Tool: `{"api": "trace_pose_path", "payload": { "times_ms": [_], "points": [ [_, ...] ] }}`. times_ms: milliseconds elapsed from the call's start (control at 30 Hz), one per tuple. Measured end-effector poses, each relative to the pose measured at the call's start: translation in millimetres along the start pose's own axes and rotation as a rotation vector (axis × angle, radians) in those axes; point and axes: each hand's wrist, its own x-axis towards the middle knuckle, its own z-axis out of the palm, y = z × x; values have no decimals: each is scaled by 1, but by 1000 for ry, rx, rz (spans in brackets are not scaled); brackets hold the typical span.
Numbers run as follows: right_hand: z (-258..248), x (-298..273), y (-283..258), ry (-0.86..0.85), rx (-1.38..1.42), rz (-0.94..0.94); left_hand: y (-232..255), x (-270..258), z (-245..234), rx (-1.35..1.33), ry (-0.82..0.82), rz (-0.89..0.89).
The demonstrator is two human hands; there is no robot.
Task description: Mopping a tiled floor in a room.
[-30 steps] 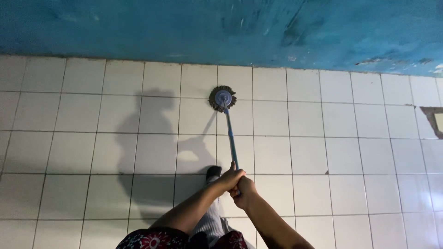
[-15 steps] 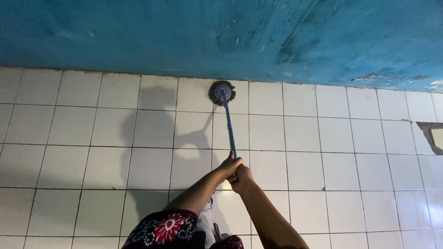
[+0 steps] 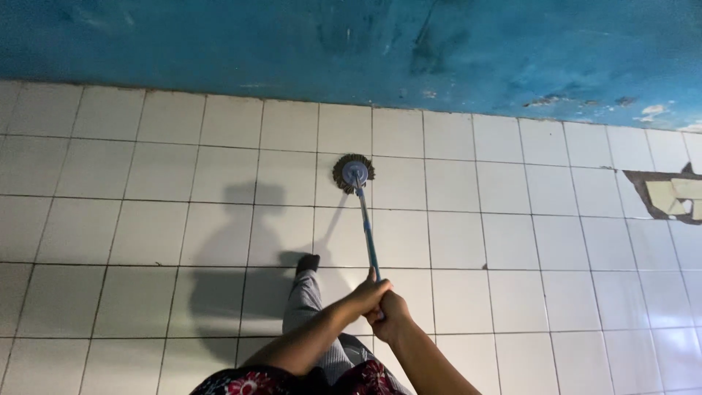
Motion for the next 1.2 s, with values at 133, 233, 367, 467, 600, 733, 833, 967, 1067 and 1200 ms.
{"api": "trace_pose_path", "payload": {
  "times_ms": [133, 233, 367, 467, 600, 733, 833, 967, 1067, 1200],
  "points": [
    [-50, -44, 13, 94, 1, 19, -19, -39, 52, 33, -28, -50],
    [-61, -65, 16, 126, -17, 19, -30, -44, 70, 39, -39, -25],
    [-54, -72, 13, 129, -45, 7, -29, -40, 70, 77, -22, -4],
    [-38, -70, 4, 130, -73, 14, -22, -31, 58, 81, -11, -1],
    [-36, -20, -16, 79, -29, 34, 0, -1, 39, 90, -29, -51],
    [-1, 5, -66, 145, -36, 17, 39, 57, 21, 163, 21, -46],
    [26, 30, -114, 117, -19, -32, 70, 111, 6, 182, 59, 11],
    [61, 66, -175, 65, -5, -42, 132, 151, -15, 63, 71, 25],
    [74, 88, -208, 73, 4, -55, 158, 190, -24, 120, 92, 43],
    [60, 110, -221, -11, 39, -100, 180, 194, -19, 181, 96, 10]
  ]
}}
